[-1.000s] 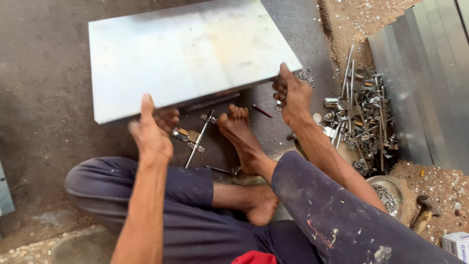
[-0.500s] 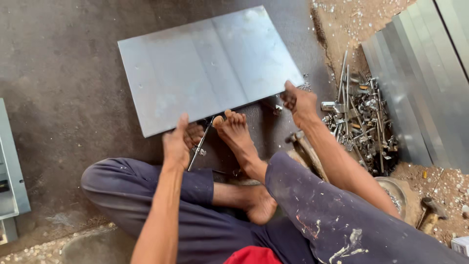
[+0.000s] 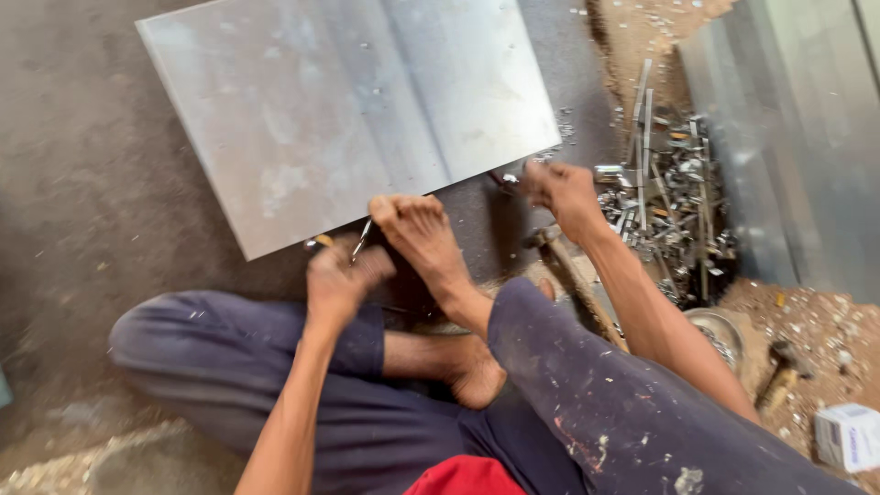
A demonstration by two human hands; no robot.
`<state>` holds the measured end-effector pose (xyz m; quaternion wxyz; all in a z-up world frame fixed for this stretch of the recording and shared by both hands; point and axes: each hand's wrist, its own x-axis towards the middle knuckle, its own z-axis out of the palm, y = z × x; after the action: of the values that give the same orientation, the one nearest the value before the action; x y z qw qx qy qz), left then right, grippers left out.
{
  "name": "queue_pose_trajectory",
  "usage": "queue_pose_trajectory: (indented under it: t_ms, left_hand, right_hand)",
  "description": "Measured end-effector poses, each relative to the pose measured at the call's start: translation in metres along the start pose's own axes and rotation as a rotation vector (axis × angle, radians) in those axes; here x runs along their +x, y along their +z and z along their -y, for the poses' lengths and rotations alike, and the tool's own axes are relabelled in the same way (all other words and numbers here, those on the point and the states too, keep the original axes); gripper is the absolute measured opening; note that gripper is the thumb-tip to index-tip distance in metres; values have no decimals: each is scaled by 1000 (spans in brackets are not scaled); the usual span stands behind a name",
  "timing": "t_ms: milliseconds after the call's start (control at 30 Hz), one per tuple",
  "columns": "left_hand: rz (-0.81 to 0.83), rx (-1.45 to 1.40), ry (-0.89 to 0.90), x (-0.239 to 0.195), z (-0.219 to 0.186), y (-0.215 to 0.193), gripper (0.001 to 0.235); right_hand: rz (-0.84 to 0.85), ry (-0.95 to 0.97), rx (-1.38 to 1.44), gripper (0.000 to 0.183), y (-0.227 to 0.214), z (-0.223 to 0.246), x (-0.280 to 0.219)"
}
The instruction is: The person attaches a metal sliding bolt latch to a sheet of metal by hand and using a hammer, then fits the metal sheet into a larger metal box frame and hammers the edges.
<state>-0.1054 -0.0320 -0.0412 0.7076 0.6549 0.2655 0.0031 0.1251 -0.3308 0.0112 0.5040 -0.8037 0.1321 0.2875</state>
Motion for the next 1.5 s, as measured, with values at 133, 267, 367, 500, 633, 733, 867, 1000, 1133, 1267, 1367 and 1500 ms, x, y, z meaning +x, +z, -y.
queue_pose_trajectory:
  t_ms: [133,267,367,500,633,733,867,1000,1133,1267,1367,1500]
  left_hand:
    - [286,964,588,-33,9,17,23]
    - [252,782,330,-23,-13,4,17]
    - [108,301,171,-13,-41,-8,16]
    - [75,313,316,-3,-50,4,21]
    - [-121,544,330,-30,-42,12,16]
    - [-48,876,-85,-36,-31,20,40]
    - [113,988,256,-27,-7,47,30]
    - [174,1083,200,-27,8,34,28]
    - [-22,226,142,-41,-14,-11,15]
    - [-71,-164,75,-19,-64,-13,24]
    - [-170,-30,366,18,-77,2,16]
    - [-164,216,454,64,-62,26,14]
  right_hand:
    - [8,-338,-826,58,-48,-41,-70]
    - [-51,-167,-1178,56,-62,-85,-136]
    - [-148,-168,-1086,45,-71,-107,-151]
    - [-169,-45,-986,50,-85,-111,-144]
    - [-128,67,-806,55,-91,-90,-140]
    - [-174,218,-607,57,-85,-85,-149]
    - [-23,-88,-528,56,-72,-69,-149]
    - [61,-187,-701,49,-66,-56,-143]
    - [92,-353,-604,50,-52,-48,-138]
    - [207,-502,-533,50,-8,-24,-122]
    - [313,-545,-567,49,22,5,-110]
    - [365,-642,-629,48,35,22,-113]
